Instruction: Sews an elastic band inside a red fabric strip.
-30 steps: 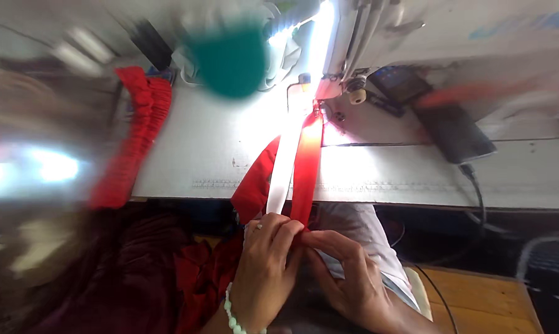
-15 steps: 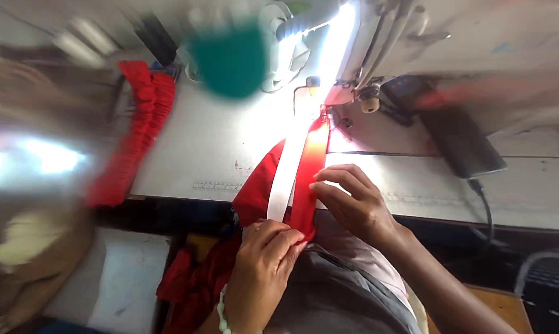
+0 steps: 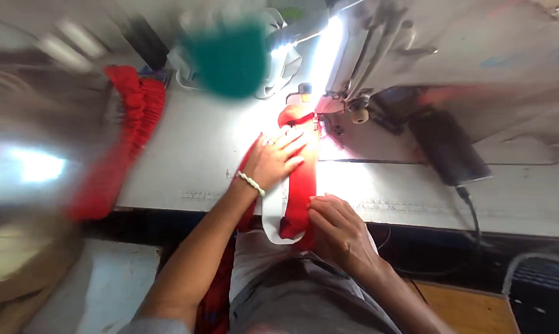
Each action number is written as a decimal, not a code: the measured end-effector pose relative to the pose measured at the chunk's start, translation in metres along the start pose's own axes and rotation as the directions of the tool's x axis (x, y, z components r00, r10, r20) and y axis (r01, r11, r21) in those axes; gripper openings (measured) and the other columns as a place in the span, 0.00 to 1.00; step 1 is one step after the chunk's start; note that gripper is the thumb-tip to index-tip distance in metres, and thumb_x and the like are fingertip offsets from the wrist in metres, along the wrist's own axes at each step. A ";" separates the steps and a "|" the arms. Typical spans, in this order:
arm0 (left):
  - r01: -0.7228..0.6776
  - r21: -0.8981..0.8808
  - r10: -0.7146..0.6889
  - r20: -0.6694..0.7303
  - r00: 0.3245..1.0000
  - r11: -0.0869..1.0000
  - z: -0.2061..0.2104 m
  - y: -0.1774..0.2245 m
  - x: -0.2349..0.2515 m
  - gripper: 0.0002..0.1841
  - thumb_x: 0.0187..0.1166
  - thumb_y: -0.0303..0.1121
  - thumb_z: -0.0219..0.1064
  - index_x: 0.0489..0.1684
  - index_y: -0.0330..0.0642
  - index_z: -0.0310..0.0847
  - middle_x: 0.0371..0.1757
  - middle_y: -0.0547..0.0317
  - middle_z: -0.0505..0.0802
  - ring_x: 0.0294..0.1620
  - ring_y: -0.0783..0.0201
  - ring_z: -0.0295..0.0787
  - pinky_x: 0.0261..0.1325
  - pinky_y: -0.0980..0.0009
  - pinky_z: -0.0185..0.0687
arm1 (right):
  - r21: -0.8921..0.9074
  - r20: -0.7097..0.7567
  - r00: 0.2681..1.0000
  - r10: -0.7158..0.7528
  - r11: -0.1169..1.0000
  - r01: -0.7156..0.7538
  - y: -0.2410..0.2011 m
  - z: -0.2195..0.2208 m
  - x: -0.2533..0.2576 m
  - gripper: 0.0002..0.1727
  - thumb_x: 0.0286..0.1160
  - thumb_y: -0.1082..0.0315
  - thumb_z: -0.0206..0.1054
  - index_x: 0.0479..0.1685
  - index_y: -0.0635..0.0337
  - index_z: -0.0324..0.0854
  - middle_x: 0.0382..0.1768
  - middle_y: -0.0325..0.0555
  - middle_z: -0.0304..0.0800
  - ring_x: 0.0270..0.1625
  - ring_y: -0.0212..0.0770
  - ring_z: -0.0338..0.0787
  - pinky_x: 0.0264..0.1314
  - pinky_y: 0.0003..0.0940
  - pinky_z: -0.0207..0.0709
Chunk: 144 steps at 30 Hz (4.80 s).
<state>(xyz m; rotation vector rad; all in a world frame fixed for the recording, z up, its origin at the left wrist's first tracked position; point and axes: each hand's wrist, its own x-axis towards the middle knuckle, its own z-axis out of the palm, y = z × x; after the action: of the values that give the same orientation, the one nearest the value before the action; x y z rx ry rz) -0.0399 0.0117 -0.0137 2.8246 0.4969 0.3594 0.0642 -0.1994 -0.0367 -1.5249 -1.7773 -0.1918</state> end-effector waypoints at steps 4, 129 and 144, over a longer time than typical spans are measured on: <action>-0.127 0.043 0.132 -0.138 0.982 0.991 -0.005 -0.017 0.005 0.19 0.89 0.37 0.55 0.69 0.48 0.88 0.77 0.54 0.86 0.82 0.47 0.77 0.81 0.43 0.64 | -0.017 0.008 0.998 0.057 0.998 -0.057 -0.001 0.004 -0.007 0.06 0.78 0.70 0.61 0.39 0.53 0.85 0.47 0.47 0.92 0.64 0.48 0.89 0.75 0.41 0.77; 0.432 0.376 -0.511 0.142 0.848 0.820 -0.066 0.052 -0.082 0.22 0.82 0.48 0.67 0.49 0.34 0.87 0.52 0.34 0.90 0.30 0.40 0.93 0.27 0.46 0.87 | -0.131 0.124 0.965 0.231 0.968 -0.215 0.106 0.018 0.092 0.11 0.80 0.74 0.64 0.53 0.65 0.90 0.51 0.60 0.92 0.59 0.61 0.89 0.65 0.58 0.78; 0.429 -0.172 -0.395 0.201 0.897 0.887 -0.042 0.099 -0.099 0.13 0.84 0.32 0.63 0.37 0.30 0.88 0.28 0.43 0.92 0.31 0.47 0.94 0.38 0.53 0.89 | -0.068 0.073 0.898 0.433 0.901 -0.429 -0.015 -0.012 0.017 0.12 0.73 0.63 0.67 0.34 0.64 0.87 0.37 0.54 0.88 0.42 0.54 0.88 0.45 0.41 0.82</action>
<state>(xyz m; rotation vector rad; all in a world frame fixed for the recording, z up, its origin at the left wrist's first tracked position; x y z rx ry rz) -0.1121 -0.1053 0.0344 2.4287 0.9405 0.0893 0.0562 -0.1976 -0.0125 -1.9470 -1.4572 0.0526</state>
